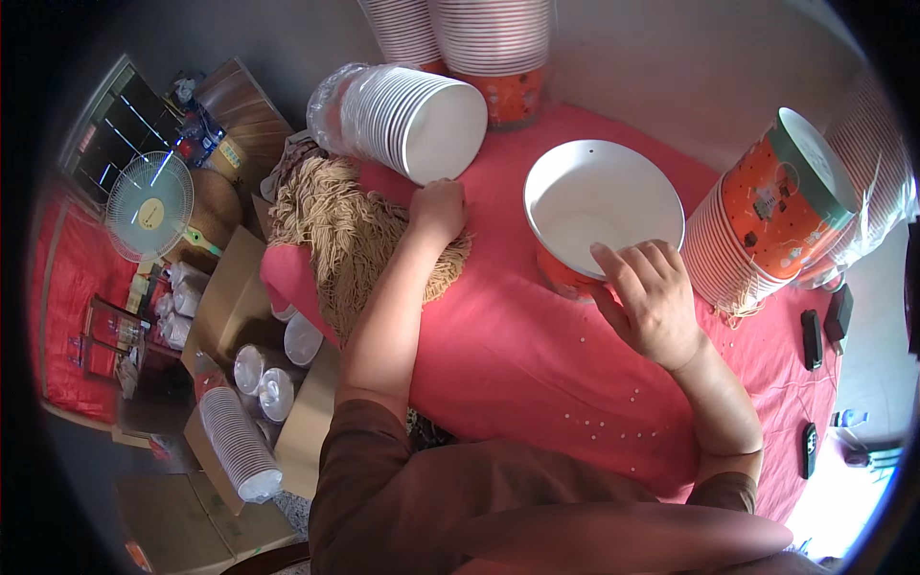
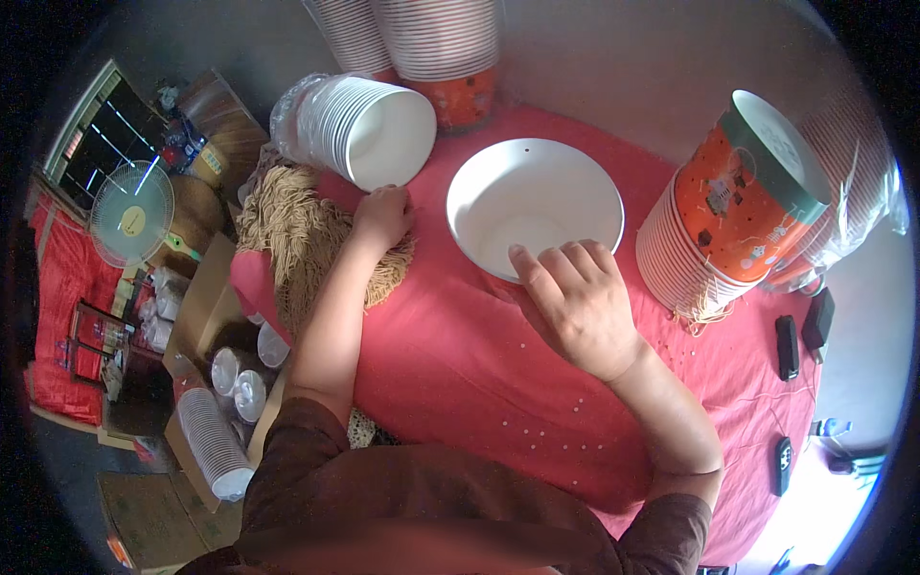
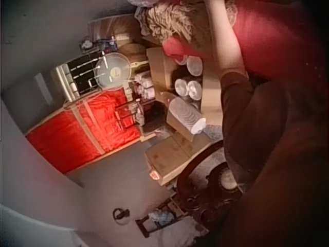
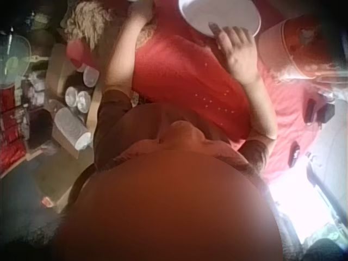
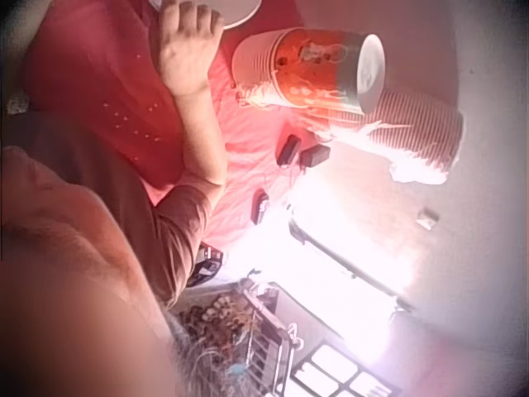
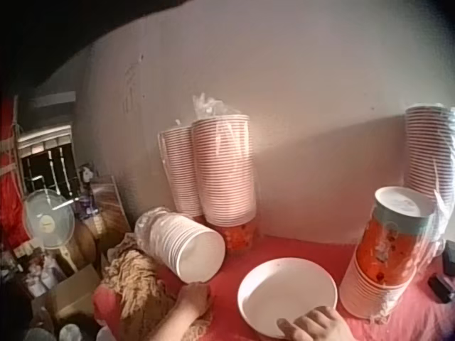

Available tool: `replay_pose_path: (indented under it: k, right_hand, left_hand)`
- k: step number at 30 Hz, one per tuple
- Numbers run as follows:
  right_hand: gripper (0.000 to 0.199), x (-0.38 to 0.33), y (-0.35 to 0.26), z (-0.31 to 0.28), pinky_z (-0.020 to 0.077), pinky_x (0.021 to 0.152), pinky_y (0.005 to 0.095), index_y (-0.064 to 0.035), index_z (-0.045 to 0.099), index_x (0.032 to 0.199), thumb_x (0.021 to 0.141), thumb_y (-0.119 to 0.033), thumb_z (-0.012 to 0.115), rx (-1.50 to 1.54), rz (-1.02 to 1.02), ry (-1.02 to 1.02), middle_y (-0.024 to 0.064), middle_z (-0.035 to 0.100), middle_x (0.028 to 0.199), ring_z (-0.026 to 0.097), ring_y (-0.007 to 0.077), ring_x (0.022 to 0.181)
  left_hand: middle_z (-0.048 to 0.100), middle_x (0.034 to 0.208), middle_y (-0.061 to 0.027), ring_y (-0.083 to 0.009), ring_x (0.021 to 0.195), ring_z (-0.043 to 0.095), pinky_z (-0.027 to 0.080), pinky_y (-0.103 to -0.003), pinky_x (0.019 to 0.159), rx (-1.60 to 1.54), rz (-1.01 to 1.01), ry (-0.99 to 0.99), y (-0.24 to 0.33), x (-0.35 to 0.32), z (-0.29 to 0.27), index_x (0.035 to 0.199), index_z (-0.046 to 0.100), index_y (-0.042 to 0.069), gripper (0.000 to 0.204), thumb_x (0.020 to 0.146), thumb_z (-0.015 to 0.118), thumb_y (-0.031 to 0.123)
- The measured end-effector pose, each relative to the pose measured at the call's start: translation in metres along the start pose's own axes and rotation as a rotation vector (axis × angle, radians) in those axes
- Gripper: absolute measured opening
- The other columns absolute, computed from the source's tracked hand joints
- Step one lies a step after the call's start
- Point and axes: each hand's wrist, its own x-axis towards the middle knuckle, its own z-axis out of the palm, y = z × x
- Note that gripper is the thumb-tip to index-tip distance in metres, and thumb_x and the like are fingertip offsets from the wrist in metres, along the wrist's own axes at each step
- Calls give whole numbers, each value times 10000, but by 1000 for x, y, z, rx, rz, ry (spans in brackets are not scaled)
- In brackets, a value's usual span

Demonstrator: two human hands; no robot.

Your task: Tying rubber bands across the rims of paper tubs for packaging.

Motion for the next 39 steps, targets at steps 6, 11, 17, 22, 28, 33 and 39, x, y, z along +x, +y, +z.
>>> replay_pose_path:
  k: [6, 11, 17, 22, 28, 33, 39]
  right_hand:
    - [500, 4, 5, -19, 398, 1073, 539, -77, 570, 1240, 769, -121, 731, -53, -2, -29, 71, 598, 1026, 605, 245, 1015]
    - [192, 2, 20, -23, 440, 1033, 490, -58, 626, 948, 772, -65, 702, 31, 32, -10, 55, 624, 786, 648, 241, 838]
    - [325, 3, 8, -24, 516, 668, 386, -34, 631, 1115, 812, -114, 716, 105, 46, 32, 92, 628, 773, 655, 277, 718]
    - [388, 3, 6, -27, 528, 698, 407, -45, 606, 1159, 813, -167, 733, 97, 144, -13, 94, 621, 837, 656, 297, 771]
    - [400, 0, 13, -42, 524, 731, 416, -55, 634, 1116, 764, -173, 782, 166, 188, -122, 121, 667, 894, 661, 310, 804]
    - [218, -6, 21, -40, 516, 716, 418, -48, 652, 950, 788, -152, 755, 130, 179, -180, 102, 673, 818, 660, 309, 784]
    - [151, -3, 10, -34, 521, 651, 406, -77, 579, 837, 857, -179, 689, 123, 173, -126, 79, 630, 738, 659, 273, 723]
  left_hand:
    - [667, 831, -147, -271, 776, 669, 515, -399, 733, -548, -110, 213, 27, -8, -30, 962, 640, 22, 136, 903, 626, 143]
    - [610, 761, -17, -61, 673, 563, 446, -212, 611, -1201, 70, 261, 70, -38, -76, 894, 585, 6, 47, 874, 627, 5]
    - [653, 796, -55, -112, 590, 573, 443, -235, 505, -968, 692, 562, 115, -84, -111, 893, 641, 18, 115, 808, 700, -33]
    - [703, 862, -94, -224, 715, 681, 546, -335, 594, -916, 659, 384, 131, -83, -90, 944, 681, 41, 177, 793, 746, -24]
    - [698, 808, -78, -256, 716, 672, 536, -372, 608, -838, 631, 309, 134, -86, -86, 926, 692, 65, 164, 784, 759, 16]
    - [708, 810, -107, -218, 699, 682, 521, -309, 596, -772, 536, 244, 134, -88, -83, 937, 709, 18, 153, 795, 760, -7]
    - [704, 855, -98, -180, 695, 667, 515, -292, 616, -884, 519, 185, 134, -89, -85, 932, 684, 3, 127, 818, 727, -34]
